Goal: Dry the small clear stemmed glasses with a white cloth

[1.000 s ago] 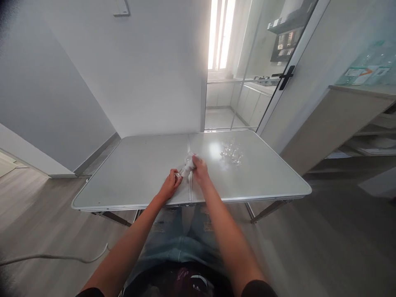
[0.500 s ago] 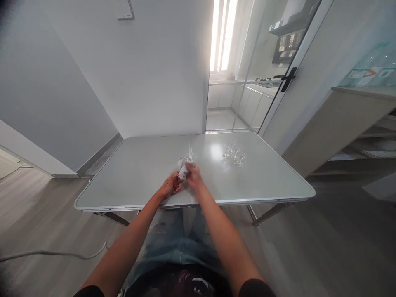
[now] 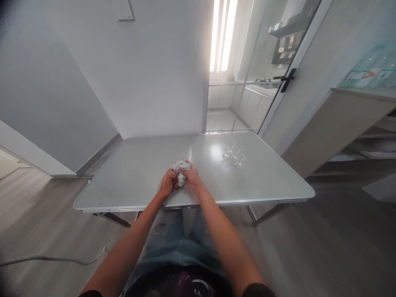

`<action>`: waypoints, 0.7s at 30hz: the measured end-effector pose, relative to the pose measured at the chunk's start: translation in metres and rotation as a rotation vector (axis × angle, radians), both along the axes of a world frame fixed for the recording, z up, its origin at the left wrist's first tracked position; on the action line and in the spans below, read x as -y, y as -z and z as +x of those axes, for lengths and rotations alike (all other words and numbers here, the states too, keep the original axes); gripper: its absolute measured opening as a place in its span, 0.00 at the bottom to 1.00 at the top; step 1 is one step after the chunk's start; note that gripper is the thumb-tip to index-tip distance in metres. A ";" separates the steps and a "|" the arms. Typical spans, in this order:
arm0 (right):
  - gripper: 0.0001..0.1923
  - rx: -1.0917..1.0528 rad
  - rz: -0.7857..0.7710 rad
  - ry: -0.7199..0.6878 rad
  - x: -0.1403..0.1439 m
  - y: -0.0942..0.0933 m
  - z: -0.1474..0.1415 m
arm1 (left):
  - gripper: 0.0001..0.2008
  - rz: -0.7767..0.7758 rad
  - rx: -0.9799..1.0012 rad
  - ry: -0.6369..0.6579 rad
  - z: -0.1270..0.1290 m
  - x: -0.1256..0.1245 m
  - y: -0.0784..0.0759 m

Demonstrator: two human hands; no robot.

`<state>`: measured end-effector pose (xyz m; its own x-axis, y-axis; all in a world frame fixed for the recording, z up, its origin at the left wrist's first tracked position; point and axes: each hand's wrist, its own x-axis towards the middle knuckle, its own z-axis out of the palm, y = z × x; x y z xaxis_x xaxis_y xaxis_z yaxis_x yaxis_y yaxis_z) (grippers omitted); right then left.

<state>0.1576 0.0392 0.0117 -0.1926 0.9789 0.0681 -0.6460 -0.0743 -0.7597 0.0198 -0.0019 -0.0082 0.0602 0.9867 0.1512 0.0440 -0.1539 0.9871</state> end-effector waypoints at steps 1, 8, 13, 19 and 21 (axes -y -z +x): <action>0.30 -0.027 0.001 -0.035 0.000 -0.002 0.003 | 0.23 -0.020 0.010 0.012 0.000 0.000 0.000; 0.24 -0.103 -0.006 -0.105 0.015 -0.010 -0.007 | 0.22 0.069 -0.085 -0.007 0.002 0.000 0.001; 0.24 0.068 0.008 0.166 0.011 0.004 -0.018 | 0.28 0.009 -0.095 -0.010 0.000 -0.003 0.005; 0.25 0.361 0.086 0.148 -0.001 -0.001 0.008 | 0.27 0.077 -0.069 -0.077 -0.003 -0.010 0.004; 0.25 0.560 0.163 -0.052 -0.001 -0.010 0.020 | 0.29 0.126 0.015 -0.123 -0.004 -0.011 0.003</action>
